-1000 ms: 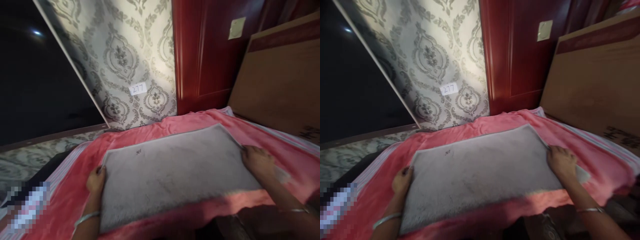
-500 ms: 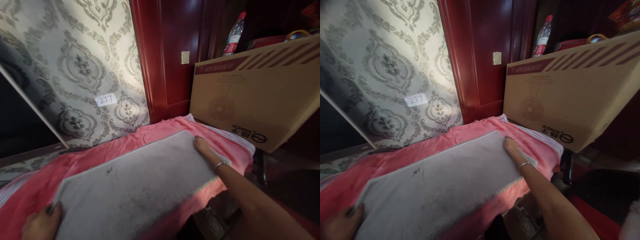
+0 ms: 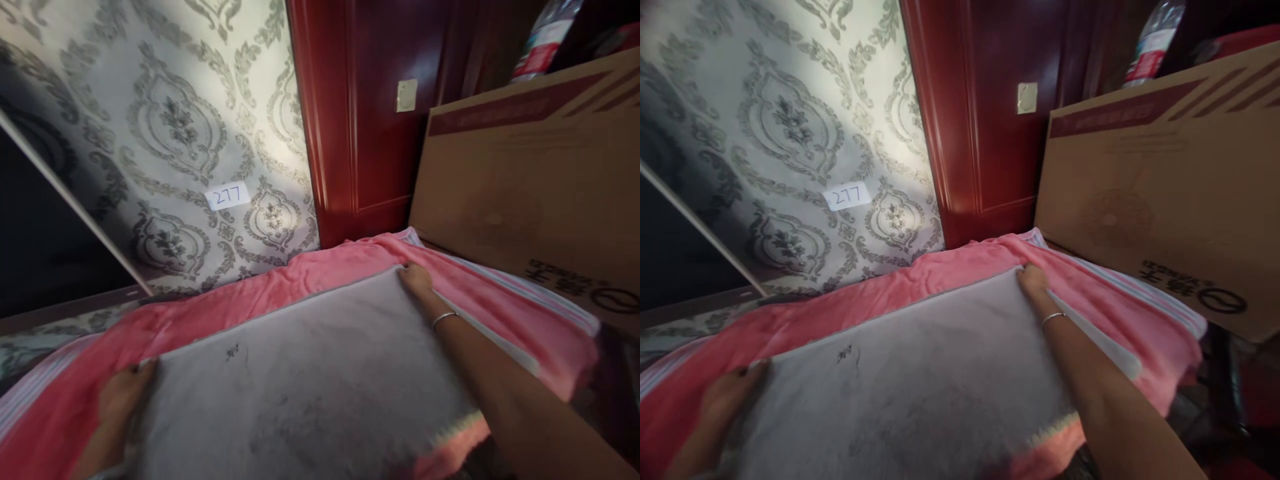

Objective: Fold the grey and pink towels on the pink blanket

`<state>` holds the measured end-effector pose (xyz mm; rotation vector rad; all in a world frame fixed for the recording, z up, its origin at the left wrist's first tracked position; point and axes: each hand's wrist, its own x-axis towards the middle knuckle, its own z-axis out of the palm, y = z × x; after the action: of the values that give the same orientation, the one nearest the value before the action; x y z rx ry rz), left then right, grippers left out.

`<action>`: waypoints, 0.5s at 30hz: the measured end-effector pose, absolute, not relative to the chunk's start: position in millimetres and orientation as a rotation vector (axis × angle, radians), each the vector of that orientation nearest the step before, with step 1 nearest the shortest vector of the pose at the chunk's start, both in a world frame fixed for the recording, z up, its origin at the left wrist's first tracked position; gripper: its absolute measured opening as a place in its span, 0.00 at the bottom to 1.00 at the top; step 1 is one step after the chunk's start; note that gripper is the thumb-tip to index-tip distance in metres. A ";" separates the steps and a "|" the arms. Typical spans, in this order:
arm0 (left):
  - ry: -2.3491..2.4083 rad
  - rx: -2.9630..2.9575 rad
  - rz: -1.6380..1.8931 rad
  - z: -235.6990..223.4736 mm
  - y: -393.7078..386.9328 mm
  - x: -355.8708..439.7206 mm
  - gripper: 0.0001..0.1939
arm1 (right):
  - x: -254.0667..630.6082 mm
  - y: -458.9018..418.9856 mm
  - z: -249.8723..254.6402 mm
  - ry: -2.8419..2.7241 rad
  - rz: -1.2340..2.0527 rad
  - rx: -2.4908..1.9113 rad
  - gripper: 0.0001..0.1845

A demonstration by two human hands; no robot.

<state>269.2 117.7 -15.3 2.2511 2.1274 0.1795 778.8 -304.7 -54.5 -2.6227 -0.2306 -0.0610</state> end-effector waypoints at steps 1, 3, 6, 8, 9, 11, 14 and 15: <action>2.124 2.238 0.195 -15.6 115.1 271.9 0.22 | 779.6 -302.0 -57.9 -0.221 -0.066 -2.620 0.23; 2.140 2.219 0.226 -19.1 111.4 275.6 0.20 | 779.9 -298.9 -66.4 -0.193 -0.078 -2.619 0.24; 2.197 2.231 0.281 -27.0 109.7 277.3 0.17 | 781.3 -300.3 -79.2 -0.165 -0.116 -2.617 0.25; 2.198 2.247 0.343 -31.3 110.7 276.5 0.15 | 785.0 -303.4 -85.8 -0.168 -0.179 -2.583 0.25; 2.189 2.247 0.379 -32.8 111.5 275.5 0.15 | 787.5 -305.0 -88.5 -0.172 -0.213 -2.559 0.24; 2.155 2.229 0.462 -35.2 113.6 272.4 0.16 | 792.9 -307.3 -92.6 -0.183 -0.278 -2.510 0.23; 2.096 2.177 0.598 -39.1 118.5 266.4 0.19 | 798.0 -308.1 -96.5 -0.189 -0.360 -2.456 0.23; 2.087 2.173 0.652 -40.9 120.7 264.5 0.19 | 798.6 -307.7 -97.2 -0.185 -0.384 -2.445 0.23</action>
<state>264.5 120.7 -40.9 2.1734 2.0866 0.6521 798.6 -307.7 -97.2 -2.4449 -0.1854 -0.3841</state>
